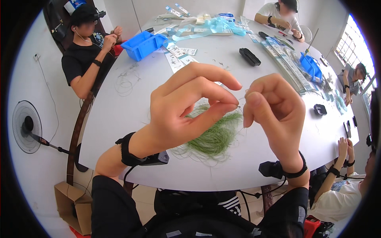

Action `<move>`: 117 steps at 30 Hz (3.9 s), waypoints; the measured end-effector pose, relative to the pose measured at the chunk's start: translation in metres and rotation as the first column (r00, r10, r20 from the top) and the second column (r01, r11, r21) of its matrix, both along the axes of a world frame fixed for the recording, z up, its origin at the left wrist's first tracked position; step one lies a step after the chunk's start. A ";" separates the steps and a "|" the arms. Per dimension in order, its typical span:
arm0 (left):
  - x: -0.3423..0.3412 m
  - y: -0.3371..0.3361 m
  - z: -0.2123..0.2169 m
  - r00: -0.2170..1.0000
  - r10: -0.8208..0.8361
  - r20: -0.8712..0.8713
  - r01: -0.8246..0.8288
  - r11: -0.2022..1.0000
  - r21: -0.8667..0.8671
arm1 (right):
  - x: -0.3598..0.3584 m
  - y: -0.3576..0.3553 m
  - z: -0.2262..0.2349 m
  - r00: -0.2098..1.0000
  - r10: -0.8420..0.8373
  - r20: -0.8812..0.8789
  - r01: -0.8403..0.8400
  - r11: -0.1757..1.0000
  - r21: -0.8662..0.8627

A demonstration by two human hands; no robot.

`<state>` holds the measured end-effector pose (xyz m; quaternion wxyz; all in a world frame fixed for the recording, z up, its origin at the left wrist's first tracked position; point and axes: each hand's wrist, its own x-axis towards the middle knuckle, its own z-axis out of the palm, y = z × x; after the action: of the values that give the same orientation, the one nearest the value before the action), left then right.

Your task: Assembling fishing tackle by threading beads and synthetic hair onto a line at a workbench.

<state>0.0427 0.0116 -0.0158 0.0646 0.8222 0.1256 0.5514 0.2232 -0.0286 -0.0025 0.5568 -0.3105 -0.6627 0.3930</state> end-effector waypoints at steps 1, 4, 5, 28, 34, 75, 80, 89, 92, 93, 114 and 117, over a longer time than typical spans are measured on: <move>0.000 -0.001 -0.001 1.000 -0.027 0.009 0.027 0.999 -0.021 | 0.000 0.000 0.000 1.000 0.000 -0.001 0.000 1.000 0.000; 0.001 0.000 -0.001 0.999 -0.032 0.016 0.032 0.999 0.002 | 0.000 -0.001 -0.001 1.000 0.002 0.003 -0.002 1.000 -0.025; 0.001 0.000 -0.001 0.999 -0.033 0.017 0.033 0.999 0.002 | 0.001 -0.001 0.000 1.000 -0.001 0.024 0.002 1.000 -0.029; -0.009 -0.001 0.005 0.999 -0.046 0.022 0.049 0.984 -0.173 | 0.003 0.029 -0.016 0.997 0.031 -0.070 -0.010 0.961 0.278; -0.001 0.000 0.005 0.998 -0.054 0.033 0.057 0.992 -0.113 | 0.001 0.021 -0.016 0.997 0.013 -0.082 0.005 0.976 0.216; -0.005 -0.004 0.010 0.994 0.007 -0.109 0.006 0.993 0.118 | 0.001 0.019 -0.012 0.910 -0.415 0.016 0.321 0.727 0.607; -0.006 -0.004 0.011 0.994 0.014 -0.112 0.006 0.985 0.171 | -0.004 0.025 -0.021 0.977 -0.204 0.055 0.172 0.920 0.351; -0.009 0.000 0.009 0.997 0.049 -0.067 -0.040 0.991 0.127 | -0.010 0.010 -0.028 0.983 0.004 0.185 -0.024 0.994 0.105; -0.010 0.002 0.009 0.997 0.051 -0.054 -0.045 0.993 0.107 | -0.011 -0.003 -0.016 0.977 -0.099 0.190 0.058 0.976 0.210; -0.011 0.002 0.009 0.996 0.058 -0.070 -0.049 0.991 0.123 | -0.012 -0.007 -0.011 0.963 -0.178 0.203 0.107 0.943 0.316; -0.012 -0.006 0.015 0.997 0.031 -0.072 -0.019 0.986 0.166 | 0.005 -0.002 -0.005 0.928 -0.296 0.227 0.196 0.904 0.379; -0.012 -0.006 0.016 0.995 0.042 -0.086 -0.025 0.983 0.184 | 0.009 -0.009 0.002 0.930 -0.300 0.212 0.188 0.885 0.426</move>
<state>0.0311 0.0053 0.0005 -0.0261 0.8463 0.0911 0.5242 0.2320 -0.0372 -0.0008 0.5572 -0.3233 -0.7538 0.1292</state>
